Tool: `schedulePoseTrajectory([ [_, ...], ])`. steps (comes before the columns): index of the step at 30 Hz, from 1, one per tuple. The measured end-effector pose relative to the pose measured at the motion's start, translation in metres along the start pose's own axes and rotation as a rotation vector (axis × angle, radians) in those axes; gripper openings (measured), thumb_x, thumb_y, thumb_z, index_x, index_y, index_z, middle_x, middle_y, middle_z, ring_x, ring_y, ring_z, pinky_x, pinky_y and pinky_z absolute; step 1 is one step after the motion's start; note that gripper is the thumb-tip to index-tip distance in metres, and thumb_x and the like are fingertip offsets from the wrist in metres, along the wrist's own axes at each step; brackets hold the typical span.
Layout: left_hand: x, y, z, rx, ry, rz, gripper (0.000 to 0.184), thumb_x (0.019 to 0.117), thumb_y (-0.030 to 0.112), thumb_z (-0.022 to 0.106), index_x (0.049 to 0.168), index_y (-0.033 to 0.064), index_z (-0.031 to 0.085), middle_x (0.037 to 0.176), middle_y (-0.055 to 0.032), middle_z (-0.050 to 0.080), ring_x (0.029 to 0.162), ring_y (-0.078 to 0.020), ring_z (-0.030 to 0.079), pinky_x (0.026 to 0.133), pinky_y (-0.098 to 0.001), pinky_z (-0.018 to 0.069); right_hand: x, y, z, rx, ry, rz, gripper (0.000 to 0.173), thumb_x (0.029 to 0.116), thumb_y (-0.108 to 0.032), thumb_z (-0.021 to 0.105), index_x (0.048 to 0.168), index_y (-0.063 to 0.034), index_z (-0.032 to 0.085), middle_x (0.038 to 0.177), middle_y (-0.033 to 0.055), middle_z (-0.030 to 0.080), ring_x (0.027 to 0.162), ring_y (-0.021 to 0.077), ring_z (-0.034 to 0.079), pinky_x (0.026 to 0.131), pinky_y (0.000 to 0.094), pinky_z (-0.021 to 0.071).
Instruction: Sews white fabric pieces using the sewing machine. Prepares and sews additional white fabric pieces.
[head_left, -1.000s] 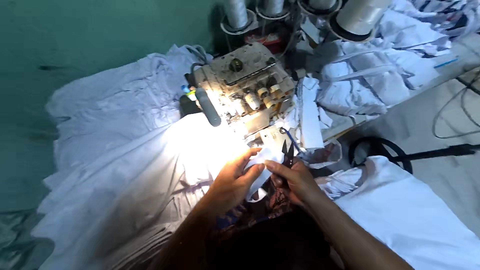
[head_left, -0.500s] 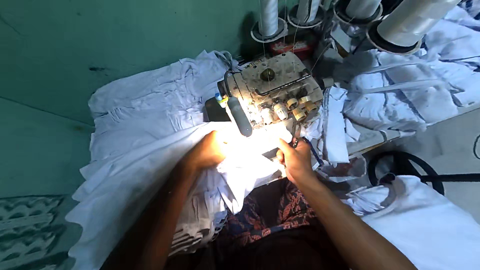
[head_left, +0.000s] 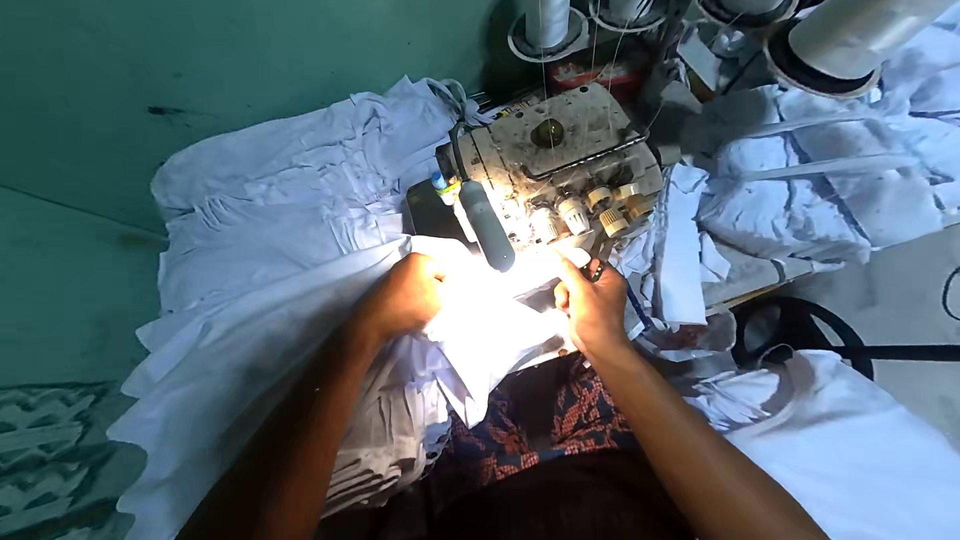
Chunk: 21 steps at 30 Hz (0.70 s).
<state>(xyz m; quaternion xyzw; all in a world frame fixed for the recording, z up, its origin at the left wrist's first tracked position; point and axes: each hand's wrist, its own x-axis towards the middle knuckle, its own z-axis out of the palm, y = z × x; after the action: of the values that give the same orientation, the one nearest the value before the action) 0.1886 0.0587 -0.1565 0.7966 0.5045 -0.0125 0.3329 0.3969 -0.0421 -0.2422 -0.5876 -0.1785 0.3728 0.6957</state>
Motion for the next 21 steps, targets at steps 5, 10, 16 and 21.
schedulePoseTrajectory([
  [5, 0.002, -0.001, 0.000, -0.053, 0.044, 0.009, 0.031, 0.0986, 0.005, 0.064, 0.068, 0.0065, 0.061, 0.055, -0.0065, 0.055, 0.045, -0.0159, 0.050, 0.043, -0.0329, 0.0408, 0.002, 0.003, -0.004, -0.047, 0.001, -0.050, 0.014, 0.0919, -0.013, 0.078, 0.092, -0.0026, 0.069, 0.060, 0.0073, 0.061, 0.042, 0.0132, 0.052, 0.042, 0.0284, 0.0482],
  [10, 0.001, -0.002, 0.002, -0.318, 0.103, -0.060, 0.023, 0.1021, 0.007, 0.059, 0.079, 0.0047, 0.065, 0.063, -0.0072, 0.060, 0.049, -0.0138, 0.052, 0.044, -0.0286, 0.0426, 0.002, 0.012, -0.028, -0.585, -0.068, -0.272, 0.025, 0.0876, -0.027, 0.079, 0.104, -0.0107, 0.071, 0.078, 0.0003, 0.068, 0.061, 0.0112, 0.062, 0.059, 0.0350, 0.0560],
  [16, -0.016, 0.009, 0.014, -0.952, -0.055, -0.081, 0.017, 0.1049, 0.005, 0.050, 0.091, 0.0041, 0.060, 0.061, -0.0028, 0.057, 0.048, -0.0078, 0.055, 0.049, -0.0233, 0.0538, -0.006, 0.008, -0.044, -0.839, -0.072, -0.712, 0.019, 0.0964, -0.027, 0.064, 0.093, -0.0106, 0.073, 0.075, -0.0003, 0.067, 0.065, 0.0089, 0.062, 0.059, 0.0307, 0.0528],
  [21, -0.040, 0.009, 0.027, -1.160, -0.066, 0.010, 0.017, 0.1048, 0.005, 0.045, 0.094, 0.0025, 0.058, 0.081, -0.0129, 0.071, 0.071, -0.0231, 0.074, 0.071, -0.0410, 0.0656, -0.017, -0.007, -0.034, -0.723, -0.227, -0.760, 0.020, 0.0907, -0.013, 0.066, 0.107, -0.0104, 0.076, 0.103, 0.0029, 0.072, 0.084, 0.0086, 0.068, 0.070, 0.0284, 0.0586],
])
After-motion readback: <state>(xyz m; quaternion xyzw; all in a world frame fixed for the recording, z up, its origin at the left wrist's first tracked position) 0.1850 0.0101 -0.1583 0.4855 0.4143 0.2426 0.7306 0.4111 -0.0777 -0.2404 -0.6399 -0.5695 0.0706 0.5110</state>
